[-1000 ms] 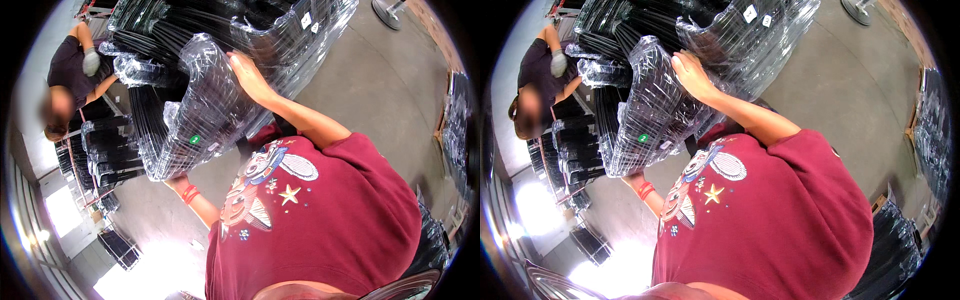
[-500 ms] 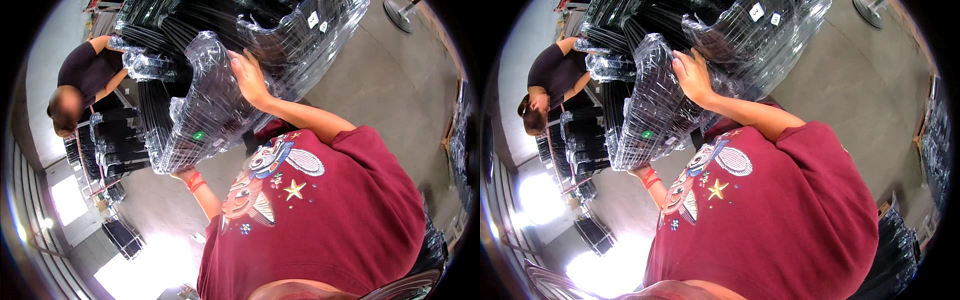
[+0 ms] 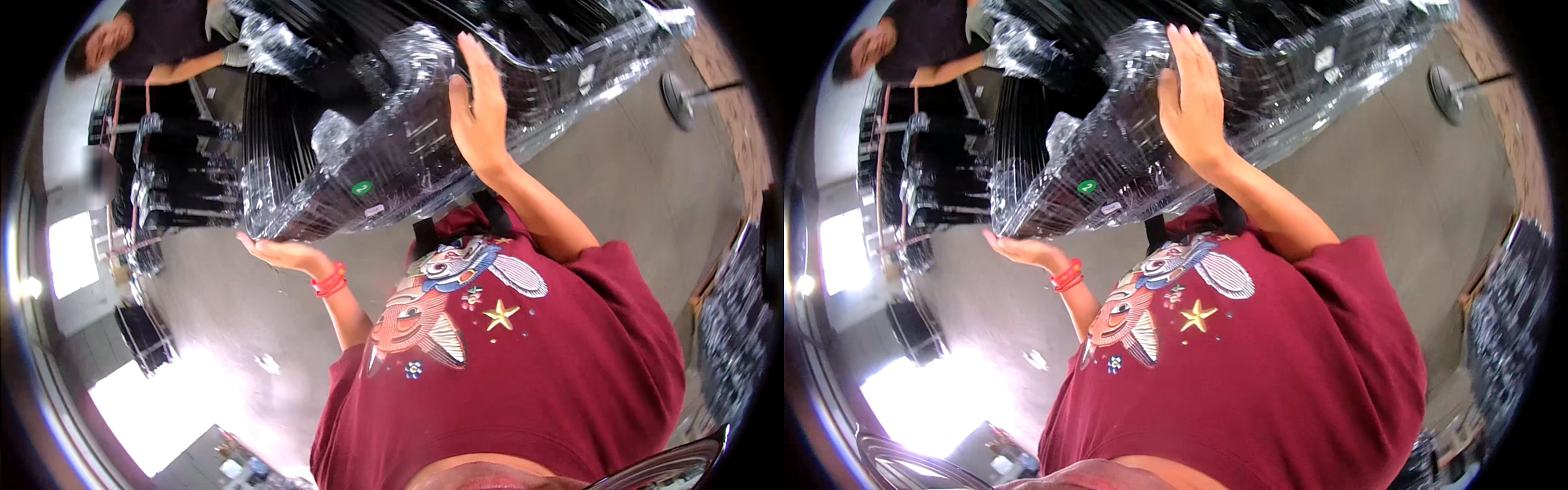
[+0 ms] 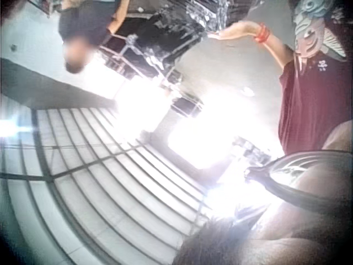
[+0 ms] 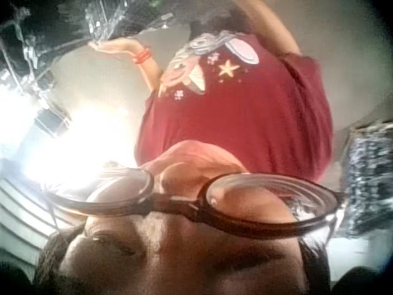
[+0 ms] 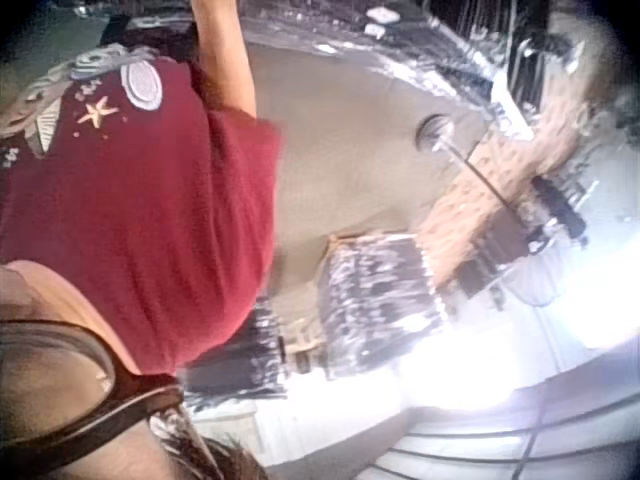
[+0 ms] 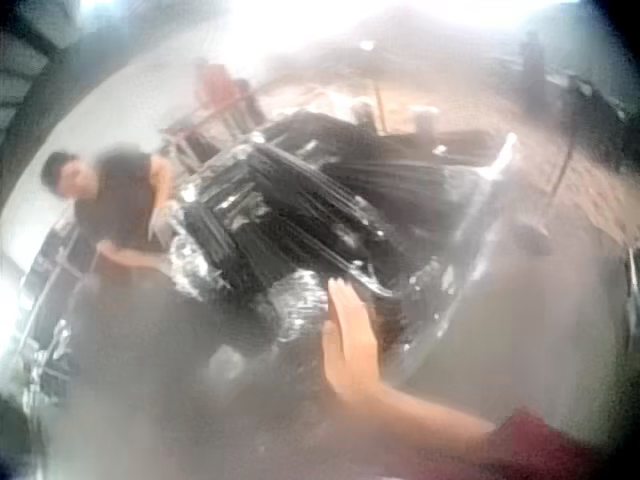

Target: The person receives large, rectangular plastic-wrapped items from another person and stacks them onto a pallet. The person uses their hands to position and align the items neatly on the growing stack.

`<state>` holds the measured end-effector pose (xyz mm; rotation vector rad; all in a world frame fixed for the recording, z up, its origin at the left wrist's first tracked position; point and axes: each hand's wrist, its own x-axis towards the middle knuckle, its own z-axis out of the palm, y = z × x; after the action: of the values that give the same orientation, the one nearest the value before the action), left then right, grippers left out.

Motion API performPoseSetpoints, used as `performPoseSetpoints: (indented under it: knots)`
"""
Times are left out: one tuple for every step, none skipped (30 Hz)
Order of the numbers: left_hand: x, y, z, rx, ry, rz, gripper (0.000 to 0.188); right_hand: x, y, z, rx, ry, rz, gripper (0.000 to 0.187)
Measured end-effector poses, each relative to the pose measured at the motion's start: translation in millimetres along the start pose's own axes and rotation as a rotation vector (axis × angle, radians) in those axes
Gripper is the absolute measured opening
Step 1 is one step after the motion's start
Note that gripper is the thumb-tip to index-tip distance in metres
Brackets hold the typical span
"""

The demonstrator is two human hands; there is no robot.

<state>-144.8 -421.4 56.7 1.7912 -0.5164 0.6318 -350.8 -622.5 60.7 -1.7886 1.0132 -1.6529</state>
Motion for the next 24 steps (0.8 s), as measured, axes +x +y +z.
performPoseSetpoints:
  knots:
    - [5,17,2,0.188,-0.034,0.411,0.043,12,-17,-2,-0.047,-0.047,-0.163,0.043]
    - [7,42,8,0.164,-0.164,0.594,0.038,19,-29,-3,-0.100,-0.091,-0.324,0.042]
    - [3,59,11,0.291,-0.366,0.657,0.032,20,-43,-1,-0.132,-0.187,-0.378,0.039]
    - [-3,70,18,0.281,-0.481,0.662,0.029,20,-56,6,-0.154,-0.282,-0.434,0.036]
    - [-9,78,29,0.298,-0.496,0.691,0.028,14,-57,19,-0.174,-0.331,-0.481,0.031]
    - [-13,81,40,0.317,-0.443,0.756,0.024,8,-58,30,-0.217,-0.350,-0.529,0.025]
    - [-18,78,47,0.301,-0.435,0.717,0.020,4,-53,36,-0.263,-0.346,-0.594,0.020]
    - [-21,75,50,0.283,-0.427,0.678,0.018,-1,-48,43,-0.310,-0.340,-0.658,0.016]
    - [-23,74,52,0.275,-0.389,0.692,0.018,-1,-41,45,-0.258,-0.300,-0.693,0.013]
    - [-23,74,54,0.267,-0.351,0.705,0.017,2,-37,46,-0.240,-0.264,-0.759,0.016]
    - [-24,73,56,0.259,-0.313,0.718,0.018,3,-36,45,-0.260,-0.266,-0.769,0.017]
    - [-26,72,57,0.272,-0.300,0.712,0.019,3,-36,46,-0.274,-0.260,-0.775,0.018]
    - [-28,72,56,0.284,-0.287,0.705,0.020,3,-36,46,-0.274,-0.263,-0.777,0.018]
    - [-29,71,55,0.297,-0.273,0.698,0.021,3,-36,46,-0.273,-0.266,-0.779,0.018]
    - [-28,70,57,0.268,-0.263,0.711,0.019,2,-37,45,-0.273,-0.270,-0.783,0.018]
    - [-28,70,57,0.257,-0.276,0.706,0.018,1,-36,44,-0.276,-0.273,-0.781,0.017]
    - [-30,70,57,0.247,-0.289,0.699,0.018,0,-34,43,-0.277,-0.277,-0.779,0.017]
    - [-26,72,56,0.243,-0.287,0.704,0.017,2,-35,46,-0.266,-0.268,-0.784,0.017]
    - [-26,75,56,0.237,-0.303,0.689,0.016,4,-38,45,-0.270,-0.274,-0.778,0.016]
    - [-25,77,55,0.229,-0.329,0.677,0.014,5,-39,43,-0.263,-0.285,-0.763,0.015]
    - [-23,79,53,0.202,-0.330,0.670,0.013,5,-42,44,-0.256,-0.310,-0.734,0.015]
    - [-22,81,51,0.174,-0.330,0.660,0.012,6,-46,44,-0.249,-0.341,-0.707,0.014]
    - [-20,82,47,0.123,-0.370,0.616,0.010,6,-56,40,-0.287,-0.455,-0.610,0.015]
    - [-19,83,40,0.096,-0.505,0.505,0.016,9,-65,35,-0.299,-0.626,-0.508,0.014]
